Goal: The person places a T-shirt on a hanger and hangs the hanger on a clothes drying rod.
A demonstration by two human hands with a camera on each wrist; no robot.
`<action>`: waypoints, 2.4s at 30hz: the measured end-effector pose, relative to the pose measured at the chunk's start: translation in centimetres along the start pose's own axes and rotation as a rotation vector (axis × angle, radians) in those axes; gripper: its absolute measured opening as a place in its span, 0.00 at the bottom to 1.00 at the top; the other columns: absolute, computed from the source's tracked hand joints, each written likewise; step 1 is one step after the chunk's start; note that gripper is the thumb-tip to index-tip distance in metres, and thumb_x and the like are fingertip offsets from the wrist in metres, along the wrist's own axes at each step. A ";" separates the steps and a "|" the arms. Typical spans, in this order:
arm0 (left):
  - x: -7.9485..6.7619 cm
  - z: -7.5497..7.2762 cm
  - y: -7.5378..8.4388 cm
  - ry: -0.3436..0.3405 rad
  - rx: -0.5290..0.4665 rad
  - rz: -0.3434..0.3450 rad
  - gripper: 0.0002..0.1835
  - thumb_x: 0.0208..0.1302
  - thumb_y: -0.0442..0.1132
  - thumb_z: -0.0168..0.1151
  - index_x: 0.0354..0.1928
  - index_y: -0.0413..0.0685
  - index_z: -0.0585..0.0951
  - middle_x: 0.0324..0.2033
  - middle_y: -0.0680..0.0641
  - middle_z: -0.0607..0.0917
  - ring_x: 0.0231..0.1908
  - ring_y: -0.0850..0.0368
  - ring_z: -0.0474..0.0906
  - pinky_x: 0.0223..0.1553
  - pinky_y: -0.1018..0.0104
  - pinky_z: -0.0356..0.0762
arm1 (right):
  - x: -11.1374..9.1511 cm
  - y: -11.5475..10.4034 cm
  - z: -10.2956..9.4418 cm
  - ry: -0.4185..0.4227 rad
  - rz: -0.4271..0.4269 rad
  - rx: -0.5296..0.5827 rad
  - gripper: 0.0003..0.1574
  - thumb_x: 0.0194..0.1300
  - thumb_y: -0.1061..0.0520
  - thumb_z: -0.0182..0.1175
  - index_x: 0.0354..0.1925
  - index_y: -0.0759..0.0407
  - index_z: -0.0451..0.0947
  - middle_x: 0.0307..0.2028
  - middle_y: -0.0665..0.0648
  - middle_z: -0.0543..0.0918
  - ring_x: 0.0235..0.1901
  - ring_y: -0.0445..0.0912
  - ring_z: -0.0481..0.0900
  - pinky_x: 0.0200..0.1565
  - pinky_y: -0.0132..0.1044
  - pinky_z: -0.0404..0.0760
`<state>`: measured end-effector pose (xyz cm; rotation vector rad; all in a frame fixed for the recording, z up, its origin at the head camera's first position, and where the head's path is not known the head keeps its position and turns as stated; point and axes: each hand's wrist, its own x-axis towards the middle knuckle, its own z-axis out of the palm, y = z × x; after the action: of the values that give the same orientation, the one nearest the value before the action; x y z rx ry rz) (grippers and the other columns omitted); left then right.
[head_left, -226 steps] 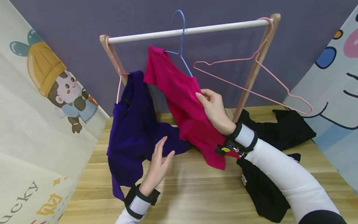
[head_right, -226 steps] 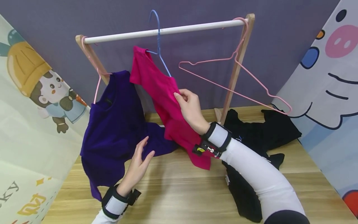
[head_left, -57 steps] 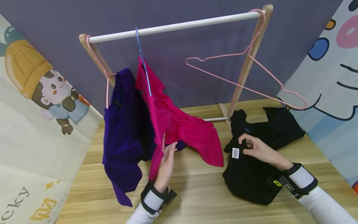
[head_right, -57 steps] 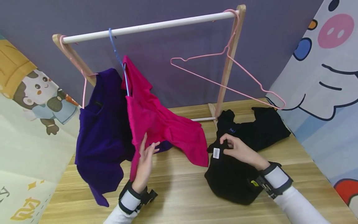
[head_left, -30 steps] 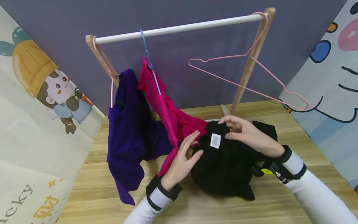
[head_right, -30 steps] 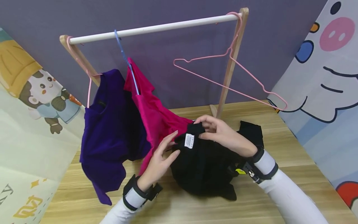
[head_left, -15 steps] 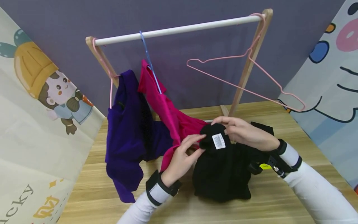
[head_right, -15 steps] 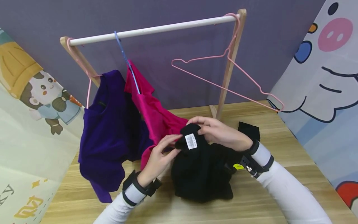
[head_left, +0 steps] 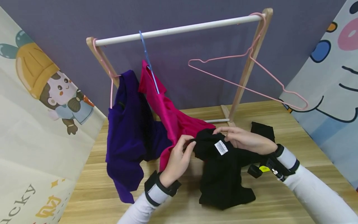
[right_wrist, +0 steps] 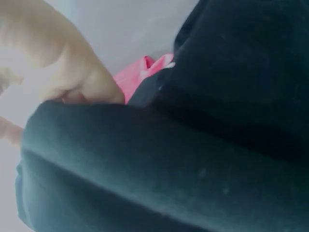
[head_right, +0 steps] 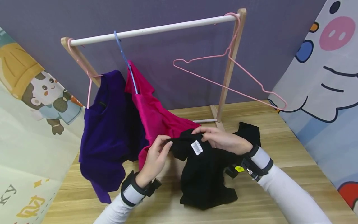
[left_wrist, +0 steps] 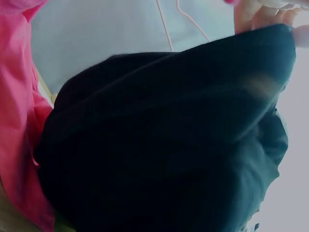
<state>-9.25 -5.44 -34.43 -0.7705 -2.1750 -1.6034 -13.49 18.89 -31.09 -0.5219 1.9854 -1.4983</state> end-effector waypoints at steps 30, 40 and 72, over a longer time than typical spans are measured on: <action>-0.5 -1.2 -0.2 0.104 -0.004 -0.071 0.05 0.63 0.35 0.50 0.37 0.42 0.72 0.32 0.42 0.78 0.36 0.58 0.73 0.39 0.53 0.75 | -1.1 5.3 4.0 0.504 -0.274 -0.626 0.15 0.50 0.56 0.64 0.37 0.55 0.70 0.27 0.49 0.70 0.26 0.40 0.67 0.26 0.36 0.72; -0.3 -1.0 -0.1 0.131 0.016 -0.089 0.05 0.63 0.36 0.49 0.37 0.42 0.72 0.33 0.42 0.79 0.38 0.59 0.73 0.41 0.52 0.74 | -1.8 5.9 9.0 0.566 -0.336 -0.790 0.23 0.50 0.47 0.64 0.39 0.53 0.66 0.26 0.46 0.72 0.22 0.36 0.69 0.18 0.30 0.71; -0.6 -3.2 -1.5 0.262 -0.010 -0.081 0.04 0.63 0.30 0.48 0.37 0.36 0.71 0.32 0.42 0.76 0.38 0.50 0.73 0.43 0.70 0.70 | -1.3 5.5 4.7 0.656 -0.172 -0.904 0.09 0.54 0.67 0.55 0.37 0.66 0.75 0.34 0.64 0.81 0.33 0.52 0.77 0.33 0.51 0.79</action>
<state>-9.83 -8.93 -34.88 -0.4503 -2.0336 -1.6519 -9.19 17.85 -36.96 -0.6026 3.2103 -0.8158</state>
